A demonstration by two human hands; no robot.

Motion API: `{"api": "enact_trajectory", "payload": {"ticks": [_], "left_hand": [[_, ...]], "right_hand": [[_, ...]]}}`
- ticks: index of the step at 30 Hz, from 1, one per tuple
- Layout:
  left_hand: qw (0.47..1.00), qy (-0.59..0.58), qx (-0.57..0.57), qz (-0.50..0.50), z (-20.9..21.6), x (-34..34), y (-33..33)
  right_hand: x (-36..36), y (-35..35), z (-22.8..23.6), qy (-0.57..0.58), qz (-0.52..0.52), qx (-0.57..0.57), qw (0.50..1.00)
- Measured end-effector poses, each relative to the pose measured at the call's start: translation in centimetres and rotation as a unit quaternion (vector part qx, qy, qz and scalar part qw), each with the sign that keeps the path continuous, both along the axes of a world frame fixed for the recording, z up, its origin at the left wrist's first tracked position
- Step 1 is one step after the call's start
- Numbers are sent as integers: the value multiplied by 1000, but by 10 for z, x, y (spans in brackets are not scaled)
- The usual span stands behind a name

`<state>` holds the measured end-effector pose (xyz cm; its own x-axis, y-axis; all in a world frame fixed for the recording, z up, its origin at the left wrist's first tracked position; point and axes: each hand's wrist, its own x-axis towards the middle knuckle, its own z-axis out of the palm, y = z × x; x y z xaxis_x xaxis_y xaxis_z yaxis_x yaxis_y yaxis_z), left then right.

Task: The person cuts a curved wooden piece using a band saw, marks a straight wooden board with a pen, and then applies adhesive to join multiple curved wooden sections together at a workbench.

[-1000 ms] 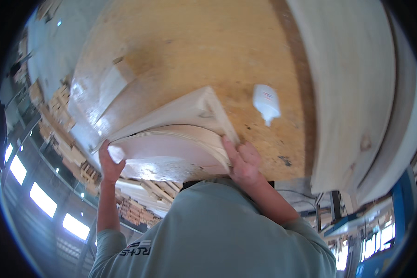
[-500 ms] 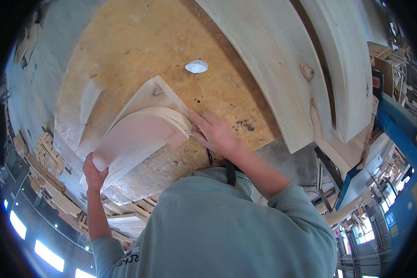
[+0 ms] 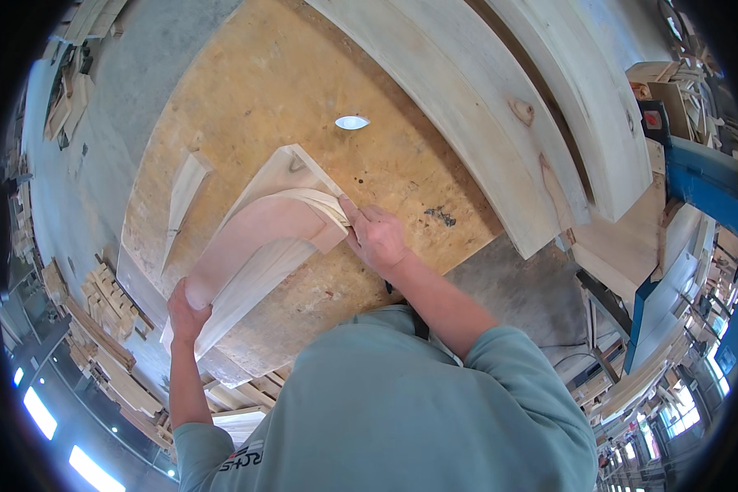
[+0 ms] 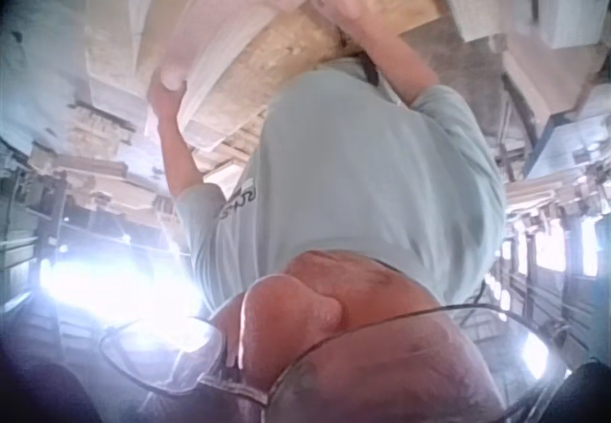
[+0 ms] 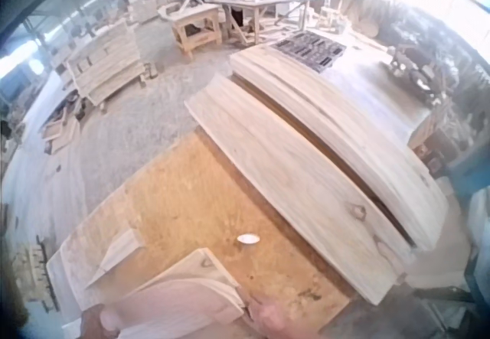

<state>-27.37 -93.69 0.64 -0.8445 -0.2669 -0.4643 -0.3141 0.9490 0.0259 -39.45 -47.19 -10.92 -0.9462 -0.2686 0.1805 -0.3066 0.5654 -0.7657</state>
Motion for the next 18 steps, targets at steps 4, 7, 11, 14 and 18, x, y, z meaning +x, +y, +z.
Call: {"api": "enact_trajectory", "payload": {"ticks": [4, 7, 11, 14, 18], "left_hand": [[1000, -8, 5, 13, 5, -1, 3], [1000, -9, 9, 17, 7, -3, 6], [999, 27, 12, -32, 10, -5, 8], [1000, 18, 14, -12, 10, -9, 13], [1000, 9, 4, -1, 10, -9, 14]], "right_hand": [[11, -8, 4, -19, -36, 13, 999], [15, -11, 2, -33, -43, -8, 999], [13, -11, 7, -48, -40, -26, 998], [15, -11, 8, -68, -37, -30, 997], [14, -13, 12, -71, -42, -46, 996]]}}
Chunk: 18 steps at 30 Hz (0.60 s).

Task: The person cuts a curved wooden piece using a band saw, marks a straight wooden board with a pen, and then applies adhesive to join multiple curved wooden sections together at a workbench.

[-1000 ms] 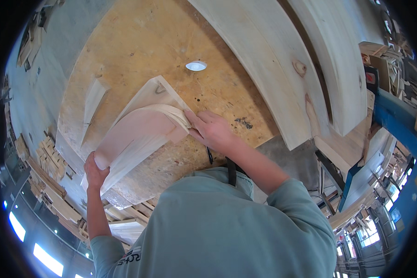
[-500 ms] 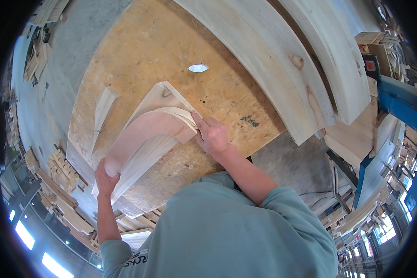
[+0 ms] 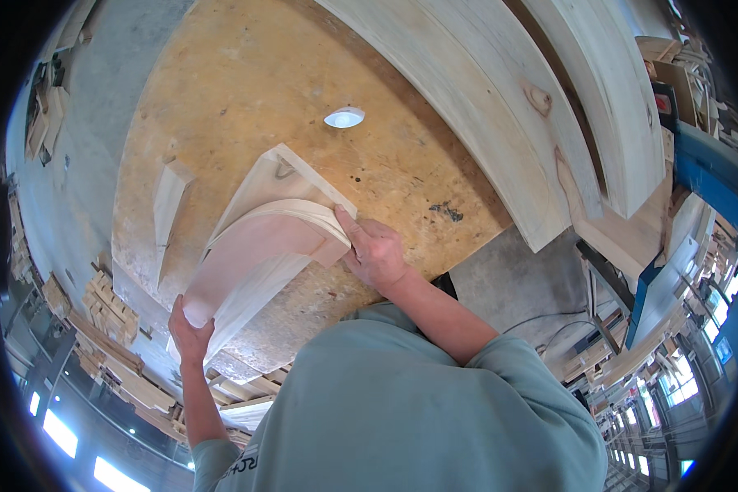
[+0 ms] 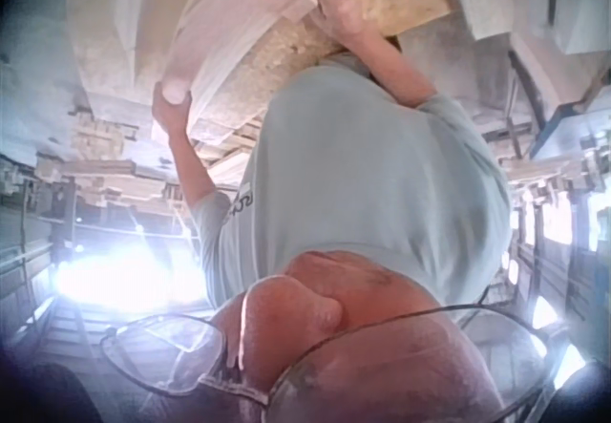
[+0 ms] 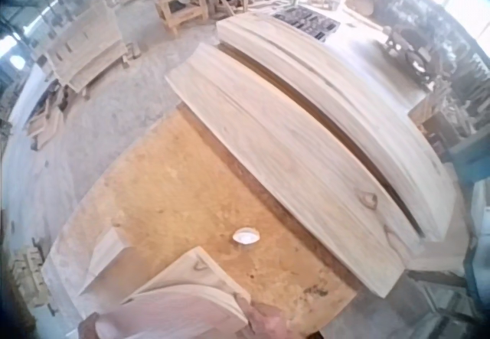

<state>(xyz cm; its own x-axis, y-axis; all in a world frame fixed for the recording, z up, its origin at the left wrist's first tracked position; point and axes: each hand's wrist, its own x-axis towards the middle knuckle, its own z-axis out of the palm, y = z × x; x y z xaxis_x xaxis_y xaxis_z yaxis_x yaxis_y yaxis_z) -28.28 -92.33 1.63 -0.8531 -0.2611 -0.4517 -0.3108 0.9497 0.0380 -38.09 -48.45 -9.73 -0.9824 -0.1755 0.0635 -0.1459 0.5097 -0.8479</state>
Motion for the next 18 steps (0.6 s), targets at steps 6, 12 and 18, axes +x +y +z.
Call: {"api": "enact_trajectory", "payload": {"ticks": [6, 12, 18], "left_hand": [[999, -16, -31, -9, -6, 14, -9], [999, -29, -17, 12, -8, 17, -13], [999, -40, -21, 17, -5, 15, -10]], "right_hand": [[-3, 4, -4, -9, 27, -4, 1000], [-6, 2, -4, -4, 10, -18, 1000], [-5, 4, -6, -27, 30, -8, 999]]}}
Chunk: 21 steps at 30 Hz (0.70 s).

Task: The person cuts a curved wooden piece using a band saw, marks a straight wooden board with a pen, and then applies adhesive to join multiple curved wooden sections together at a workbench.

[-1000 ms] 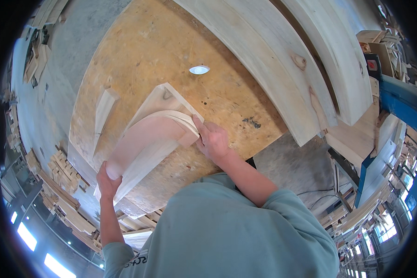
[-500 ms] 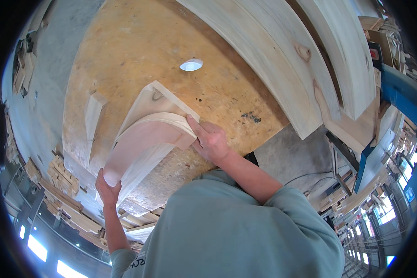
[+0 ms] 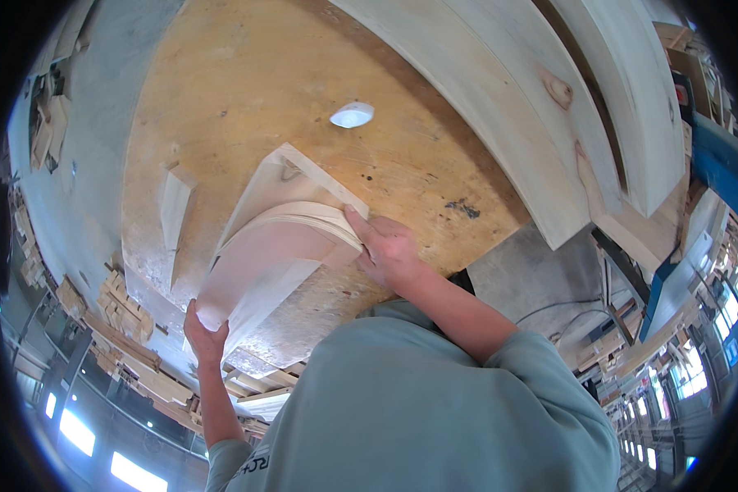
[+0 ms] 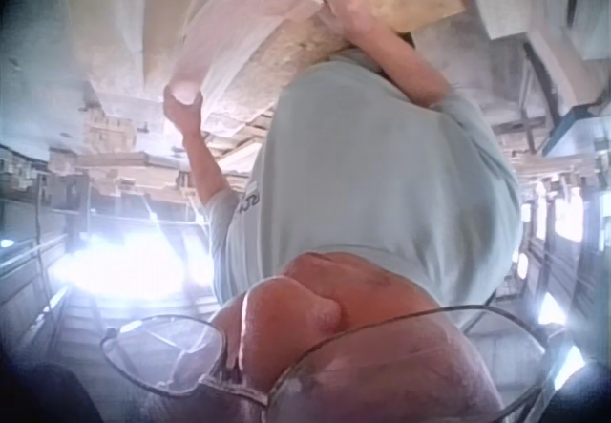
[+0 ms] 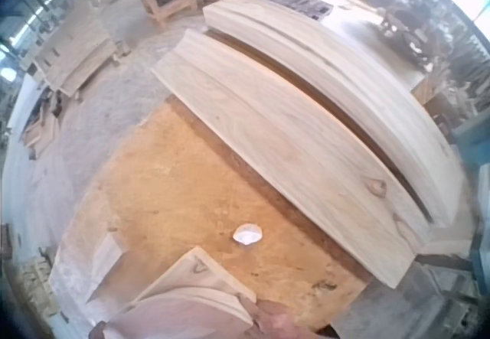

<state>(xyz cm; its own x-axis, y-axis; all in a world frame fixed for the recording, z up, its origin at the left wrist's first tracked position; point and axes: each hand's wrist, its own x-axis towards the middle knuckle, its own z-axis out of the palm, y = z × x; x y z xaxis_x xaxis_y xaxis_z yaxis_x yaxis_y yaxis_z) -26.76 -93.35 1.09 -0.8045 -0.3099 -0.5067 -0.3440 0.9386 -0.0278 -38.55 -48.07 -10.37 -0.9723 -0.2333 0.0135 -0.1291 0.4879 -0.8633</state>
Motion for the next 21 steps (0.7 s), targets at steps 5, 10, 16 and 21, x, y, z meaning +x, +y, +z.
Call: {"api": "enact_trajectory", "payload": {"ticks": [5, 10, 16, 21], "left_hand": [[1000, -13, 2, 6, 4, -5, 5], [1000, -14, -3, -1, 2, 0, 0], [990, 69, 100, -69, 14, -38, 17], [960, 149, 146, -185, 3, -119, 54]], "right_hand": [[0, -1, 0, 15, -3, -3, 1000], [3, -3, -4, 9, -7, -2, 1000], [-1, -2, 1, 6, 1, -6, 1000], [1, -3, -2, 15, -9, -4, 1000]]}}
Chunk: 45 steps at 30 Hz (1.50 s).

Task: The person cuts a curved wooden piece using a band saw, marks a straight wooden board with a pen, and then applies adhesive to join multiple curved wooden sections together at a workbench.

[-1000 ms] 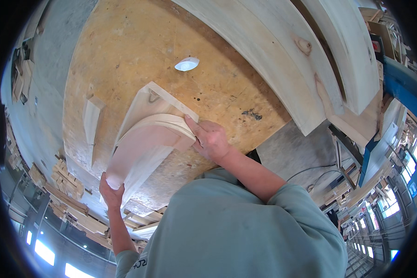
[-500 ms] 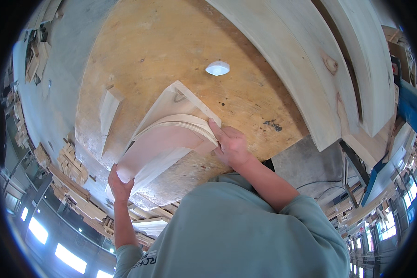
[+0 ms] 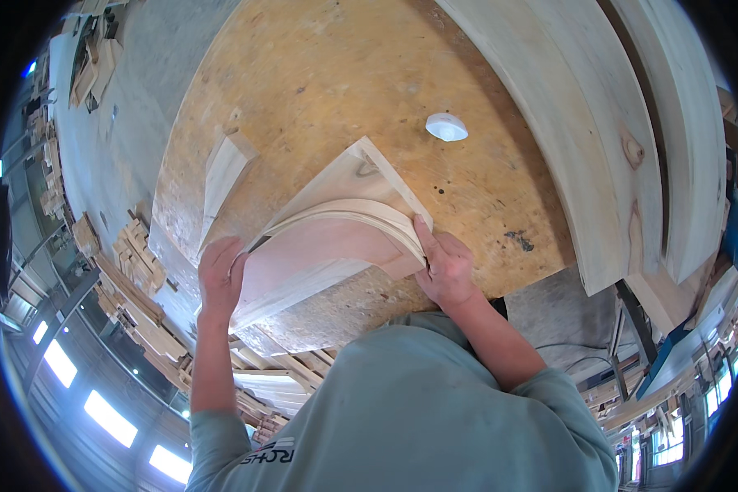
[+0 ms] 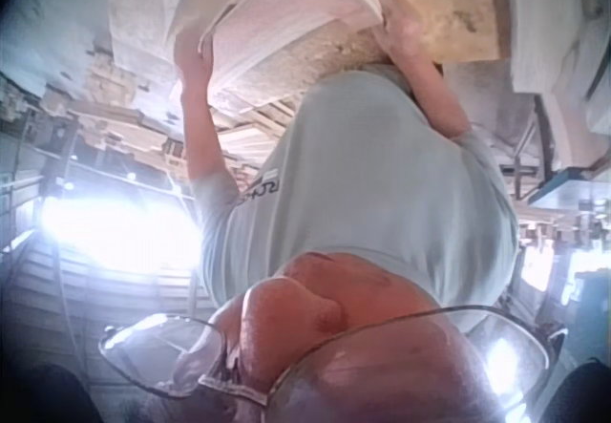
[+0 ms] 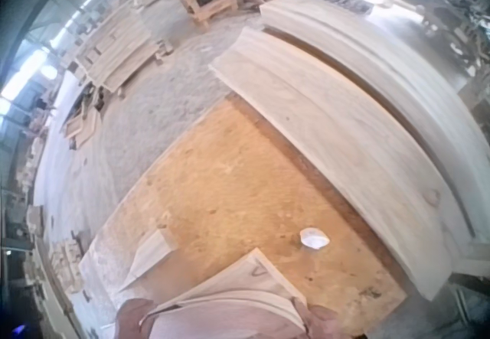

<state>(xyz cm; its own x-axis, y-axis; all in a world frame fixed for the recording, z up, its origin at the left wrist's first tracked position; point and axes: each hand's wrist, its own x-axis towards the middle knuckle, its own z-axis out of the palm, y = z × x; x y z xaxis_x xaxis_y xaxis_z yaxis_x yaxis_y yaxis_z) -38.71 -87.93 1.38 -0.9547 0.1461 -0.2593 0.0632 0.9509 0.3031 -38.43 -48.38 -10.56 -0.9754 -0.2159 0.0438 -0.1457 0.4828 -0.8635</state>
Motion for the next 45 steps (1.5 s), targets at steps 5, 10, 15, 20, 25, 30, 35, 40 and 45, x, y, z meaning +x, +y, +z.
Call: {"api": "enact_trajectory", "payload": {"ticks": [5, 10, 15, 20, 25, 30, 35, 40, 45], "left_hand": [[990, -4, 17, -140, -7, -60, 21], [977, -35, 52, -204, -9, -78, 18], [972, -53, 73, -218, -15, -77, 18], [975, -49, 70, -203, -19, -66, 17], [980, -43, 94, -173, -25, -60, 16], [980, -44, 105, -161, -24, -61, 18], [980, -61, 117, -149, -23, -64, 17], [983, -71, 109, -131, -23, -61, 21], [983, -76, 107, -125, -21, -56, 16]], "right_hand": [[1, 2, 0, -1, 14, 4, 1000], [-2, 4, 1, -19, 28, 6, 999], [-5, 6, 2, -31, 44, 1, 999], [-2, 10, -1, -37, 61, 11, 997], [-6, 8, -1, -32, 59, 5, 998], [-8, 7, -3, -24, 58, -5, 998], [-12, 8, 5, -31, 55, 11, 998], [-8, 9, 4, -57, 44, -1, 997], [0, 11, 5, -129, -1, -65, 989]]}}
